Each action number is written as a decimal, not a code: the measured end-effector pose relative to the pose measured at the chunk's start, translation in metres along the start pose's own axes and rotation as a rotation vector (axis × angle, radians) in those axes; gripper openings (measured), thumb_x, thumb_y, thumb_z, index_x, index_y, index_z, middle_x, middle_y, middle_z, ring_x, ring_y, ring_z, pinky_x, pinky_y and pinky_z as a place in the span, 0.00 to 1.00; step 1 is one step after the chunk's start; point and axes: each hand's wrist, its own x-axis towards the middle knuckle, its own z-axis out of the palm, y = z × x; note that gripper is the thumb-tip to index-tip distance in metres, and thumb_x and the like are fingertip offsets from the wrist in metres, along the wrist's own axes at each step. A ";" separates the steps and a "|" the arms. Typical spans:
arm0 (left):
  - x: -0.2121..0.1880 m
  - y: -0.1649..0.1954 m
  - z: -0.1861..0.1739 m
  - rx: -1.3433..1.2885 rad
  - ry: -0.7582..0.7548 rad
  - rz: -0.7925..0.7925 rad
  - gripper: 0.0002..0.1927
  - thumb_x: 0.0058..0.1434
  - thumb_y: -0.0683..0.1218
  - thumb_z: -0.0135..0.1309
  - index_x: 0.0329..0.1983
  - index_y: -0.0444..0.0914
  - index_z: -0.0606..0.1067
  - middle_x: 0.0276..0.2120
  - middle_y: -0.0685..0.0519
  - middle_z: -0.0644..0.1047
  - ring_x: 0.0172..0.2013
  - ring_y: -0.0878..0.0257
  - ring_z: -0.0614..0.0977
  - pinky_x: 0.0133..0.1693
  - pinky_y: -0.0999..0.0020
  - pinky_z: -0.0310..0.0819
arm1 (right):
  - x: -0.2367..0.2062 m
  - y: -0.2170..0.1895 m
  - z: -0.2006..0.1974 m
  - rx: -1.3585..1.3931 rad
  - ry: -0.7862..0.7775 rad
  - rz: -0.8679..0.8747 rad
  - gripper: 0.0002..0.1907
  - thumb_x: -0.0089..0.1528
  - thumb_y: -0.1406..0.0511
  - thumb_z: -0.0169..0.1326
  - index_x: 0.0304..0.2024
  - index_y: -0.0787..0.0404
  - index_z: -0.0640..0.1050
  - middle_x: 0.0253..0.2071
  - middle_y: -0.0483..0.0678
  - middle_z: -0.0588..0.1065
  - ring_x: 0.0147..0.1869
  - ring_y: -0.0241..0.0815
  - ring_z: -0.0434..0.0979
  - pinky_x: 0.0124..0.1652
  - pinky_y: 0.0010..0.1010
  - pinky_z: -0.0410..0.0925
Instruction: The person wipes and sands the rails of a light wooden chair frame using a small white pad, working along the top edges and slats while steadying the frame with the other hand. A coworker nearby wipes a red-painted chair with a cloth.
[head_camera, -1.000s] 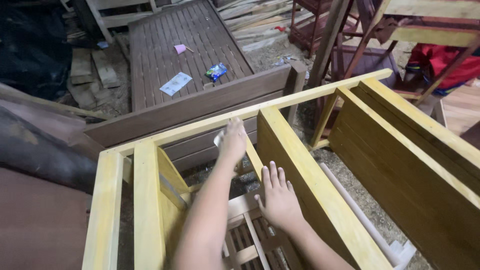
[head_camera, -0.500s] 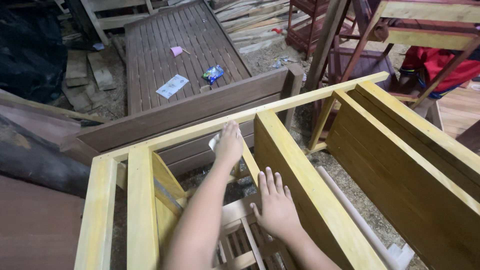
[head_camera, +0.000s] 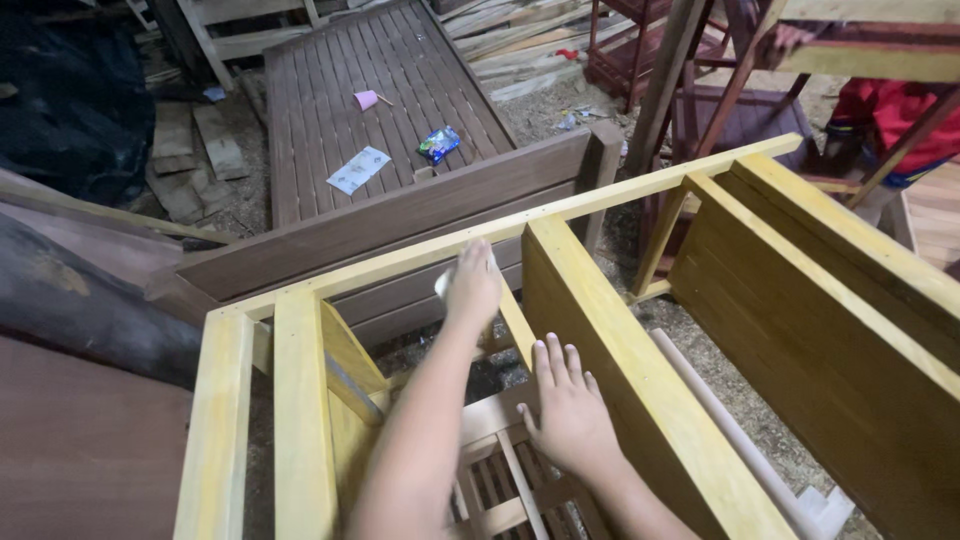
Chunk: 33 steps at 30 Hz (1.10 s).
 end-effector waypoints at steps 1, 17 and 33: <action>0.011 -0.001 0.003 0.010 0.020 0.005 0.27 0.71 0.49 0.34 0.71 0.35 0.64 0.73 0.45 0.60 0.73 0.52 0.57 0.71 0.52 0.49 | 0.000 0.000 0.000 0.000 -0.006 0.005 0.46 0.62 0.53 0.55 0.73 0.65 0.48 0.77 0.59 0.45 0.78 0.61 0.47 0.67 0.53 0.55; 0.000 0.005 0.004 -0.137 0.184 0.031 0.25 0.70 0.49 0.39 0.67 0.35 0.67 0.70 0.44 0.64 0.70 0.46 0.64 0.67 0.48 0.57 | 0.003 0.000 -0.005 0.018 -0.046 0.017 0.50 0.60 0.54 0.58 0.73 0.65 0.46 0.77 0.59 0.45 0.79 0.61 0.47 0.67 0.53 0.55; -0.006 0.030 -0.023 -0.321 0.193 -0.026 0.24 0.73 0.52 0.33 0.63 0.35 0.69 0.64 0.40 0.72 0.57 0.45 0.78 0.58 0.44 0.69 | 0.004 0.001 -0.003 0.020 -0.001 -0.004 0.52 0.57 0.57 0.61 0.74 0.64 0.48 0.78 0.59 0.48 0.77 0.60 0.50 0.66 0.49 0.58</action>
